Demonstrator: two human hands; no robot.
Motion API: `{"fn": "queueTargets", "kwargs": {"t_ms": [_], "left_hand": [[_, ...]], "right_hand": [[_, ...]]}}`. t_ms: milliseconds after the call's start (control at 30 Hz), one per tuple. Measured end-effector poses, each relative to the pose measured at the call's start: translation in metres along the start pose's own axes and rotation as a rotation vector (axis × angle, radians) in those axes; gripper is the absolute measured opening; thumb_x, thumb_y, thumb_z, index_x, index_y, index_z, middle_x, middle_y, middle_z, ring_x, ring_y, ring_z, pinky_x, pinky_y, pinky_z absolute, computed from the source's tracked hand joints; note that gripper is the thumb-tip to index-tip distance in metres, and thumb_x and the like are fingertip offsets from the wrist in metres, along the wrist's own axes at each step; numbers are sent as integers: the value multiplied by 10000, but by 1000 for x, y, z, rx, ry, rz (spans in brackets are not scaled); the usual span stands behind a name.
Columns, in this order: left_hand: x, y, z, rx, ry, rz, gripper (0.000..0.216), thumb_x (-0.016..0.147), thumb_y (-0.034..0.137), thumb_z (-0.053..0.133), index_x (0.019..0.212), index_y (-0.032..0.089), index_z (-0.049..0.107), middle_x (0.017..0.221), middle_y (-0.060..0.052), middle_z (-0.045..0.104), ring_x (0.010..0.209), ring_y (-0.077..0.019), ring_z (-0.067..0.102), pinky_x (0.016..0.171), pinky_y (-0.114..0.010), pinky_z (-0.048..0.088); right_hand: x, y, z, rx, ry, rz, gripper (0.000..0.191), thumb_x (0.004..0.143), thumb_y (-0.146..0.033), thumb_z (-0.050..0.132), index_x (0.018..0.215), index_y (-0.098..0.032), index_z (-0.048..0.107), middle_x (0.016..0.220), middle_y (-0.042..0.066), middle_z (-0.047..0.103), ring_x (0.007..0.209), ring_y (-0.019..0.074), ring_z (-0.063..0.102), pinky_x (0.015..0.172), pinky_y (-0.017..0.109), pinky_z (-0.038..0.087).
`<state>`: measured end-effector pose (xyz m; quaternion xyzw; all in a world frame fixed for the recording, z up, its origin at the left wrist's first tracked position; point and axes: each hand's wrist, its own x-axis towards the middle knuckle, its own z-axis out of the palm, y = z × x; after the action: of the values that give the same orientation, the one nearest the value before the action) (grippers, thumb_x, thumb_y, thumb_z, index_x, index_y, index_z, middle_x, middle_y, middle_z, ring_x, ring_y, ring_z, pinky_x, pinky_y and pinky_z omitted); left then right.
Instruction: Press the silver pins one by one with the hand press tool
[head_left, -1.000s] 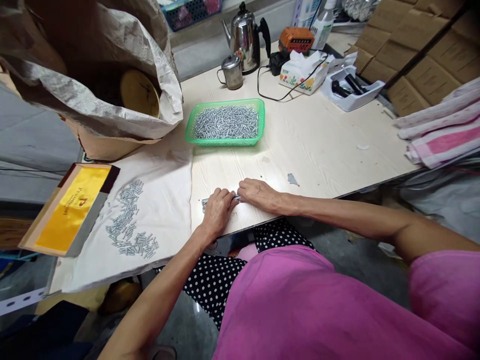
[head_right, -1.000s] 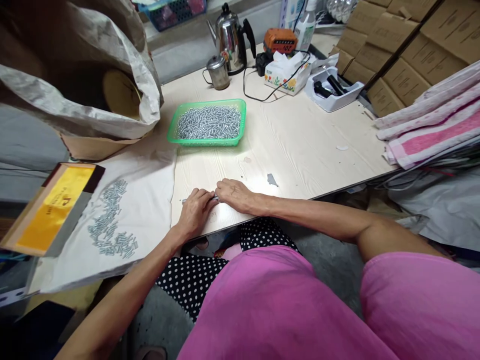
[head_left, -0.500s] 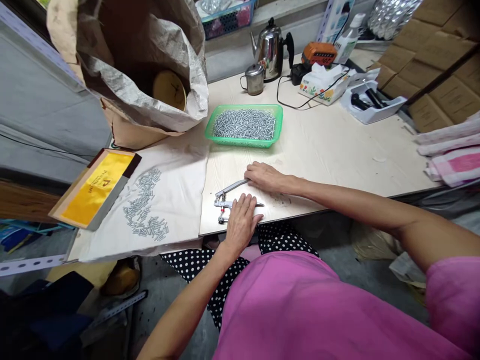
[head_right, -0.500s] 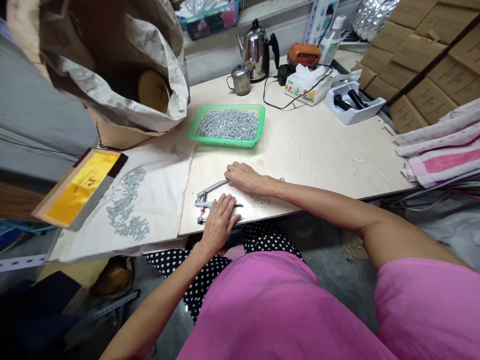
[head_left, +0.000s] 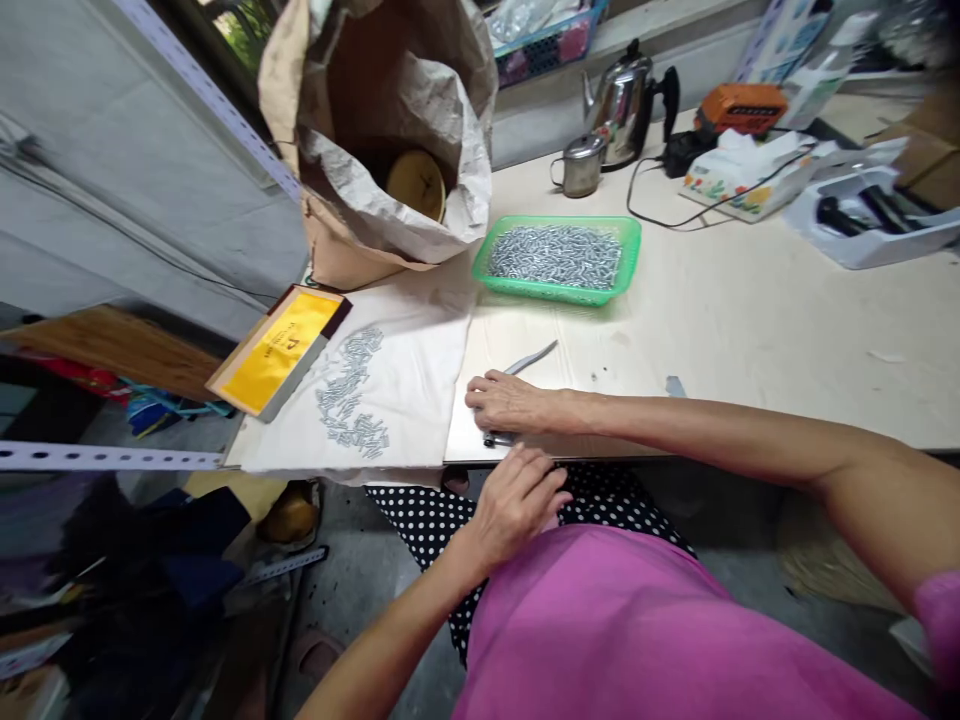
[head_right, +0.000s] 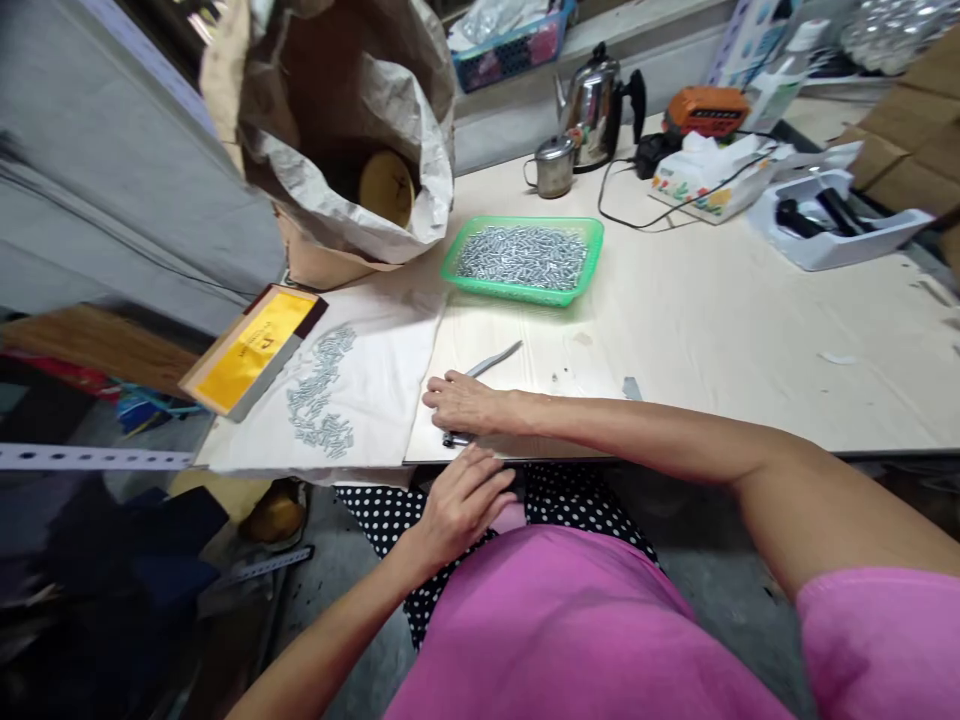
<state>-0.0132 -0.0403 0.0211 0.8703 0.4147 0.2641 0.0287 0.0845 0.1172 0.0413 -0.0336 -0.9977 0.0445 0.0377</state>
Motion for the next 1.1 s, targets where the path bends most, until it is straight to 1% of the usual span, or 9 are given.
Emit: {"fn": "queueTargets", "kwargs": {"t_ms": [133,233,367,467,567,733,867,1000,1100], "left_hand": [[-38,-52,-59,345,140,-447,265,1044,228,473,1072,189,734,953,-100,715,906,-243,635,862,-400,546],[-60,-107,-98,568,84,-780,331,1029,285,450,1027,186,765,948,-128,696,937,-304,582,846,-431,506],[-67,-150,-121,611,-192,-867,364,991,281,447,896,213,791,935,-150,686,972,-339,538,805,-420,470],[-62,-161,-123,612,-367,-802,371,968,244,449,782,224,770,918,-159,682,987,-346,535,785,-418,454],[-58,-167,-123,608,-453,-737,357,933,199,457,697,219,724,897,-174,678,999,-361,555,780,-431,454],[-45,-164,-121,508,-357,-750,280,891,210,482,707,203,693,885,-177,700,1012,-366,605,834,-441,469],[-15,-133,-103,80,-154,-964,238,846,378,576,846,199,733,875,-86,750,838,-254,661,799,-343,498],[16,-93,-69,-454,-57,-1129,390,713,549,677,814,177,734,768,-42,729,654,-178,607,618,-275,465],[30,-77,-48,-621,-39,-1187,462,630,597,735,778,160,737,706,-34,705,594,-148,555,568,-259,424]], "right_hand": [[8,0,12,82,74,-4,158,982,-204,589,851,-170,670,989,91,679,968,234,510,787,359,337],[8,11,-4,158,238,96,175,1010,-210,522,934,-156,671,950,93,683,914,220,530,806,352,372],[-14,63,-60,77,548,442,199,1006,-176,470,1033,-144,664,971,113,662,939,231,555,838,372,420],[-44,104,-97,-114,580,688,213,999,-242,541,1123,-126,669,1063,158,652,1026,288,565,878,444,427],[-69,104,-100,-147,557,708,289,977,-299,608,1202,-125,659,1142,172,635,1059,320,576,883,476,451],[-84,27,-34,184,281,542,193,1005,-287,578,1077,-150,695,1004,106,657,933,229,605,806,349,476],[-82,-17,11,208,93,595,157,1004,-257,573,975,-160,692,972,101,644,848,208,569,726,324,424],[-80,-23,21,163,77,654,153,1008,-193,531,942,-161,665,957,98,639,836,203,541,702,325,376],[-80,-21,22,130,81,647,175,1014,-149,484,954,-160,648,959,94,638,826,198,522,699,328,348]]}}
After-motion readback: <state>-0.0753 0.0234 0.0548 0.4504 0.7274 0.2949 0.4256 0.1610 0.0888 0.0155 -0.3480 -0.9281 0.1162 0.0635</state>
